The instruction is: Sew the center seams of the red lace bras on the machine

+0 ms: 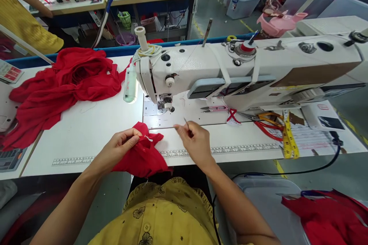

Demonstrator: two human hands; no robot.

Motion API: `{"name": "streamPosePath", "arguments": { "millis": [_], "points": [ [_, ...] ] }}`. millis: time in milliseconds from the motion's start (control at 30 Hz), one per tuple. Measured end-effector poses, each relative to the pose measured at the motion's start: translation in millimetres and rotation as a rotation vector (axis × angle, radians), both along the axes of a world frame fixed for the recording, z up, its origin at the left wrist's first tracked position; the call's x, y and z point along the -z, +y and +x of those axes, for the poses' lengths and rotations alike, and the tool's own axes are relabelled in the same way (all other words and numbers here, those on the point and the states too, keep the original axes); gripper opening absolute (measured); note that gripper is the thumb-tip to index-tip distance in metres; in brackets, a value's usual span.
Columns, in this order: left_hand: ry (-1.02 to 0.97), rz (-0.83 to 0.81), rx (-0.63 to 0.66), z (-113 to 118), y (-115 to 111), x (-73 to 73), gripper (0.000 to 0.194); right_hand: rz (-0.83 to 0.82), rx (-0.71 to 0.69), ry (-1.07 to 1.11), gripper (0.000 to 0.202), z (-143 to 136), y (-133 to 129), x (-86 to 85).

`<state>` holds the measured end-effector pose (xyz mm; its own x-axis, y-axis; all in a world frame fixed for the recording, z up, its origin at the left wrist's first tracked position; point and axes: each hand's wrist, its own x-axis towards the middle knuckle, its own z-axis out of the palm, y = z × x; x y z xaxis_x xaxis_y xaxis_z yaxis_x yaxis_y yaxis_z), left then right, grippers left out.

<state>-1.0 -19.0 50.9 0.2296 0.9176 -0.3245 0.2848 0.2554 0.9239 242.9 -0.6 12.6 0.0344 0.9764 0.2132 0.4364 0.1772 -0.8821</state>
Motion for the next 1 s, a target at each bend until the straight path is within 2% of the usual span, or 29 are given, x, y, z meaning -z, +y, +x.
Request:
{"name": "streamPosePath", "arguments": {
  "millis": [67, 133, 200, 267, 333, 433, 500, 533, 667, 733, 900, 1000],
  "points": [
    [-0.036, -0.009, 0.013, 1.0, 0.3, 1.1, 0.033, -0.061, -0.179, 0.036, 0.031, -7.2, -9.6, -7.5],
    [-0.056, 0.000, 0.024, 3.4, 0.8, 2.0, 0.032, -0.108, -0.293, 0.058, 0.018, -20.6, -18.6, -14.3],
    [-0.058, 0.014, 0.038, 5.1, 0.9, 2.2, 0.032, -0.126, -0.339, 0.066, 0.014, -32.8, -22.1, -17.8],
    [-0.040, 0.022, 0.046, 4.9, 0.3, 1.4, 0.032, -0.134, -0.357, 0.079, 0.017, -37.3, -19.1, -16.9],
    [-0.016, 0.023, 0.040, 2.5, -1.2, 0.1, 0.033, -0.115, -0.314, 0.084, 0.021, -32.1, -11.9, -12.5],
    [-0.006, 0.021, 0.028, -2.3, -3.6, -1.8, 0.034, 0.018, -0.074, -0.054, 0.025, -15.0, -1.5, -5.2],
    [-0.010, 0.018, 0.047, -3.5, -3.7, -3.2, 0.034, 0.056, -0.046, -0.142, 0.027, -7.3, 0.5, -4.2],
    [-0.009, 0.023, 0.067, -3.3, -3.2, -4.2, 0.034, 0.052, -0.100, -0.142, 0.024, -6.6, -0.4, -5.3],
    [-0.029, 0.071, 0.155, 1.0, 0.2, -9.5, 0.032, 0.012, -0.463, 0.018, 0.011, -21.8, -6.9, -14.7],
    [-0.049, 0.089, 0.151, 1.7, 0.0, -11.1, 0.031, -0.031, -0.562, 0.087, 0.006, -31.4, -7.1, -17.2],
    [-0.041, 0.058, 0.017, -2.7, -8.3, -5.5, 0.047, -0.133, -0.577, 0.143, 0.009, -36.6, -2.4, -15.3],
    [-0.039, 0.028, 0.024, -1.8, -12.2, -0.3, 0.038, -0.160, -0.579, 0.102, 0.009, -33.4, -1.6, -14.6]
  ]
}}
